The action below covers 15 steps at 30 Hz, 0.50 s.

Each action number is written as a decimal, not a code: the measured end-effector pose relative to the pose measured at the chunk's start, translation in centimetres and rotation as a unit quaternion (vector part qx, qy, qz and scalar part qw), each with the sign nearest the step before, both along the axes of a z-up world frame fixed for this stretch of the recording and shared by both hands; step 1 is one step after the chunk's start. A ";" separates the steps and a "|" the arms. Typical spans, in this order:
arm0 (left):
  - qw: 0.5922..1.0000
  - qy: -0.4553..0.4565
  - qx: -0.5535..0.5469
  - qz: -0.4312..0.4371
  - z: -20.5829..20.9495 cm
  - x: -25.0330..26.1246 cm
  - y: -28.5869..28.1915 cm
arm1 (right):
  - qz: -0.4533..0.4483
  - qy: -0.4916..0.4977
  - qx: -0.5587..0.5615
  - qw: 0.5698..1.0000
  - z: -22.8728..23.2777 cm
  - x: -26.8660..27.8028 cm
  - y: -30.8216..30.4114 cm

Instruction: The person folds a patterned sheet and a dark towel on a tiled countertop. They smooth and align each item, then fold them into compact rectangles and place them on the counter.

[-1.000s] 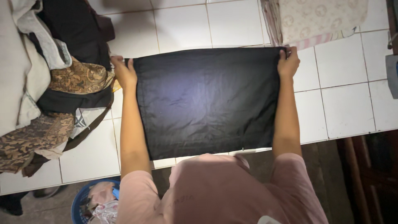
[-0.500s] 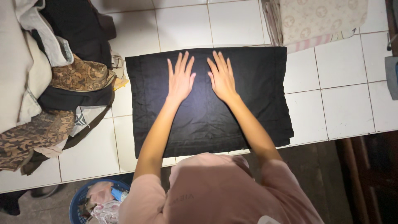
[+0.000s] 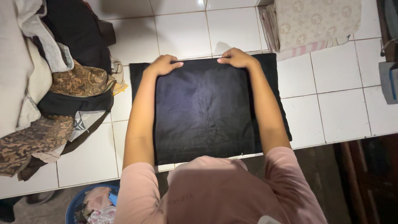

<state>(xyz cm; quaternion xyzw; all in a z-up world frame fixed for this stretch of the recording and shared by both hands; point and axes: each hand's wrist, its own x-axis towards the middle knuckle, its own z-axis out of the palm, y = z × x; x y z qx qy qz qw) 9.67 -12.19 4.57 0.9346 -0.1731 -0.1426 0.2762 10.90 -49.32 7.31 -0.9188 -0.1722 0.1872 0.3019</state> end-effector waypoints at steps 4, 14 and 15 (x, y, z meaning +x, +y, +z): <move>0.974 -0.099 0.179 0.101 1.2 -1.2 -1.2 | -0.084 -0.193 -0.130 0.969 -0.2 -1.6 2.7; 0.948 -0.295 0.109 0.041 0.6 -17.5 -2.3 | 0.058 -0.337 -0.041 0.939 -2.7 -15.7 7.4; 0.949 -0.280 0.125 0.070 0.3 -18.0 -1.2 | 0.041 -0.333 -0.077 0.939 -3.2 -15.6 7.0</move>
